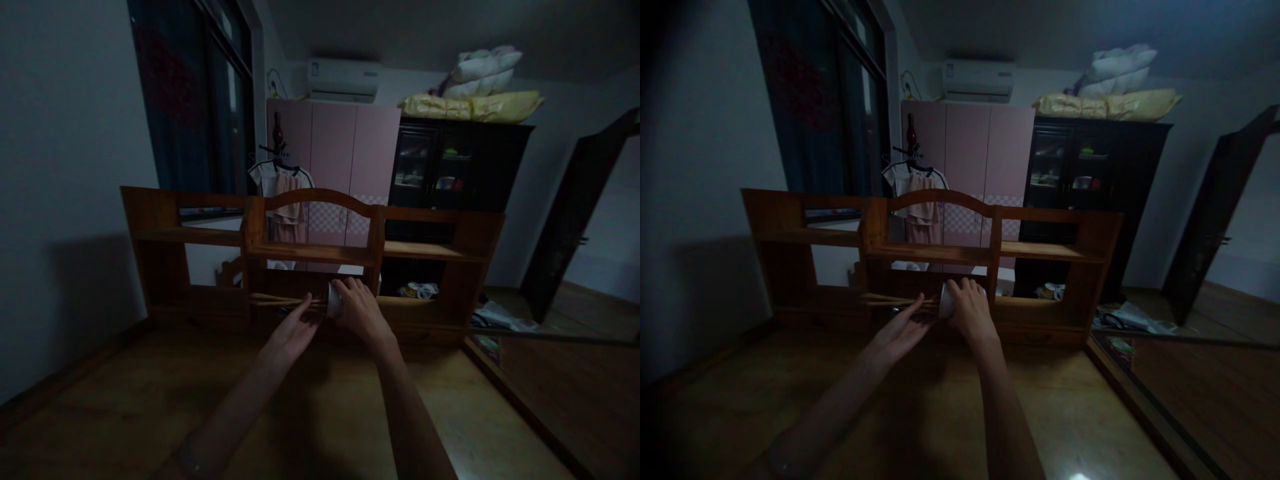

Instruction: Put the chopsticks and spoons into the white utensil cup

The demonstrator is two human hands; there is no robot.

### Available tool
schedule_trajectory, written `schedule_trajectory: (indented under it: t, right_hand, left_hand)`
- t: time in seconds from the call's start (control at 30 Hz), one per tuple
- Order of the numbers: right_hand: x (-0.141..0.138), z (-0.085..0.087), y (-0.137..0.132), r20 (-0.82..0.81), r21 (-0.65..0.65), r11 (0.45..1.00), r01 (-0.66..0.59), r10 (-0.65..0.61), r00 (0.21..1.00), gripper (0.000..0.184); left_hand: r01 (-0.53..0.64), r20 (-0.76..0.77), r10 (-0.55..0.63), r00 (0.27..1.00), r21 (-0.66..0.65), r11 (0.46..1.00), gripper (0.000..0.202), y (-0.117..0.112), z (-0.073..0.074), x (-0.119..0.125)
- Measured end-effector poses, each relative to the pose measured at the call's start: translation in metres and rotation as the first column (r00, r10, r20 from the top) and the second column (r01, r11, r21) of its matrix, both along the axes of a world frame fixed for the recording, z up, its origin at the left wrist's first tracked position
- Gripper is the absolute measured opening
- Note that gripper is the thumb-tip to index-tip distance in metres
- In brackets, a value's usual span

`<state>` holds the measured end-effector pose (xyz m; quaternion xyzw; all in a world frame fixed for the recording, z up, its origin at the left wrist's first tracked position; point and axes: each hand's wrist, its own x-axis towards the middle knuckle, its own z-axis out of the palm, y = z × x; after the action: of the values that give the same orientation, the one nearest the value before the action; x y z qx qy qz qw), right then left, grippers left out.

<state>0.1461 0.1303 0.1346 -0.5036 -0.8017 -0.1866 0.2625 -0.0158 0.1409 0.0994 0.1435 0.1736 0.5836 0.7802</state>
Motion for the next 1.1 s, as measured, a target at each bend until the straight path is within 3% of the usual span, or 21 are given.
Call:
schedule_trajectory:
  t: [0.13,0.4,0.67,0.87,1.1]
  right_hand:
    - [0.000,0.002,0.001,0.014,0.035,0.999,-0.013,0.013,1.000,0.078]
    - [-0.003,0.007,-0.005,0.005,0.185,0.983,-0.011,0.010,1.000,0.061]
    - [0.002,0.010,-0.004,-0.019,0.171,0.985,-0.007,0.011,1.000,0.069]
    - [-0.001,0.014,-0.008,-0.017,0.185,0.983,-0.015,0.019,1.000,0.071]
    - [-0.001,0.016,-0.010,-0.024,0.192,0.981,-0.016,0.021,0.999,0.073]
  left_hand:
    - [0.083,0.032,-0.081,0.996,-0.065,0.994,0.024,0.001,0.004,-0.007]
    - [0.040,0.018,-0.040,0.999,0.005,0.999,0.016,0.004,0.002,-0.014]
    - [0.034,0.056,-0.037,0.998,0.047,0.998,0.012,0.008,-0.006,-0.015]
    - [0.072,0.067,-0.076,0.995,0.060,0.996,0.026,0.010,-0.001,-0.018]
    - [0.073,0.061,-0.079,0.995,0.093,0.993,0.028,0.009,0.001,-0.020]
